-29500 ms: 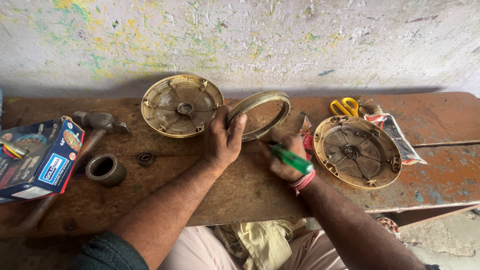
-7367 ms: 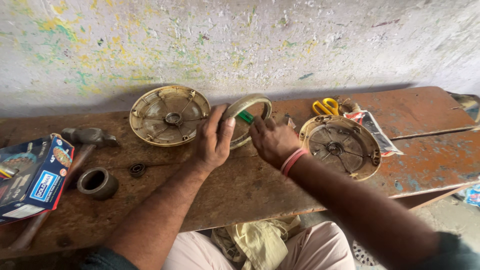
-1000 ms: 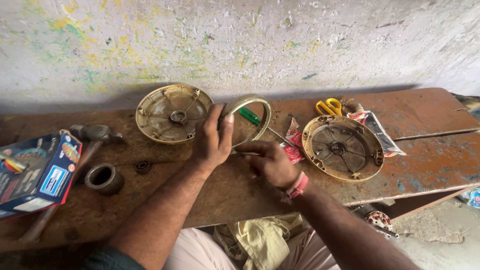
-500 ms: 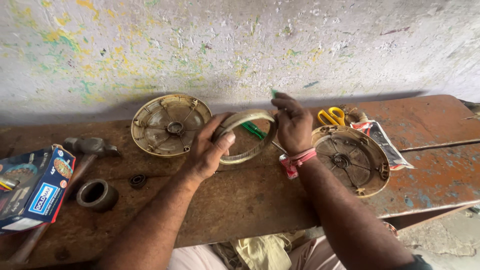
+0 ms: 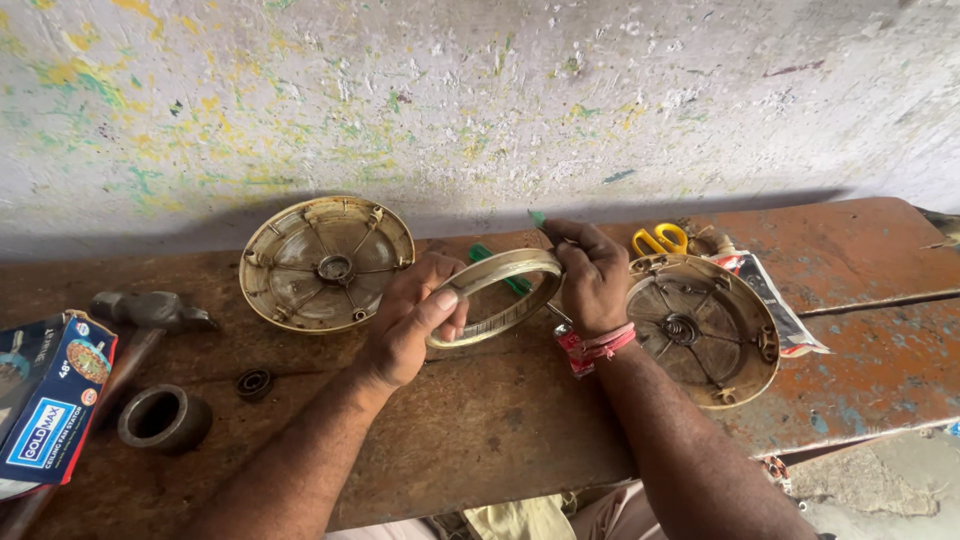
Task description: The person sits at a wooden workbench and uses a green-handled screwdriver to pry and scrape a circular metal ring, likely a fan component. They repeatedly rotate the ring and work along its inner edge, then place it back on the table.
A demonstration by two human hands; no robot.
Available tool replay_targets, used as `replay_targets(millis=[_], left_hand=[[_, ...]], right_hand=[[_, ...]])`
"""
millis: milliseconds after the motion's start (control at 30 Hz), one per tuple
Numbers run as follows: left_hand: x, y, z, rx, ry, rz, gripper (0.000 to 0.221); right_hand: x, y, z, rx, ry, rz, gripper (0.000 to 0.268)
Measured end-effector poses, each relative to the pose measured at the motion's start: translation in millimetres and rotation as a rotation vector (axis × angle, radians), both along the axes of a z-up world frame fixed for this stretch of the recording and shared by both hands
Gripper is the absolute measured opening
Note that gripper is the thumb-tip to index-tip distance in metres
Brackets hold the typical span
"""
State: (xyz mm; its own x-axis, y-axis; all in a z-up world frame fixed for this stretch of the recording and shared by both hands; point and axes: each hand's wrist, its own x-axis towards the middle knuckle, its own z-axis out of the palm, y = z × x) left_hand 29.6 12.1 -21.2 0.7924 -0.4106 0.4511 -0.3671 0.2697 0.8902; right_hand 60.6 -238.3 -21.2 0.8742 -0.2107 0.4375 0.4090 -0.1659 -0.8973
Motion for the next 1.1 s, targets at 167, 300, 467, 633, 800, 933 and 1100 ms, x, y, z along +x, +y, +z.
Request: replay_targets(millis=[167, 300, 467, 633, 800, 933, 1100], left_hand=[[9.6, -11.1, -13.2, 0.052, 0.152, 0.037, 0.052], [14.8, -21.2, -16.5, 0.116, 0.147, 0.066, 0.064], [22.1, -26.5, -8.5, 0.073, 0.069, 0.188, 0.059], [20.4, -15.5, -2.8, 0.053, 0.039, 0.159, 0.050], [24.6, -14.5, -2.1, 0.067, -0.054, 0.235, 0.048], [32.0, -16.0, -3.0, 0.129, -0.153, 0.490, 0.044], [46.1, -24.1, 22.3, 0.318, -0.055, 0.599, 0.035]], right_hand=[[0.0, -2.1, 2.3, 0.049, -0.009, 0.016, 0.036], [-1.3, -2.8, 4.9, 0.027, 0.022, -0.006, 0.037], [-2.1, -2.0, 5.5, -0.119, 0.011, -0.065, 0.033], [-2.0, 4.5, 9.7, -0.153, -0.074, -0.109, 0.038], [-16.7, -3.6, 20.7, -0.014, -0.263, 0.014, 0.042], [-28.9, -11.8, 19.1, 0.091, -0.205, 0.051, 0.039], [-25.7, -4.1, 22.8, 0.115, -0.043, 0.424, 0.020]])
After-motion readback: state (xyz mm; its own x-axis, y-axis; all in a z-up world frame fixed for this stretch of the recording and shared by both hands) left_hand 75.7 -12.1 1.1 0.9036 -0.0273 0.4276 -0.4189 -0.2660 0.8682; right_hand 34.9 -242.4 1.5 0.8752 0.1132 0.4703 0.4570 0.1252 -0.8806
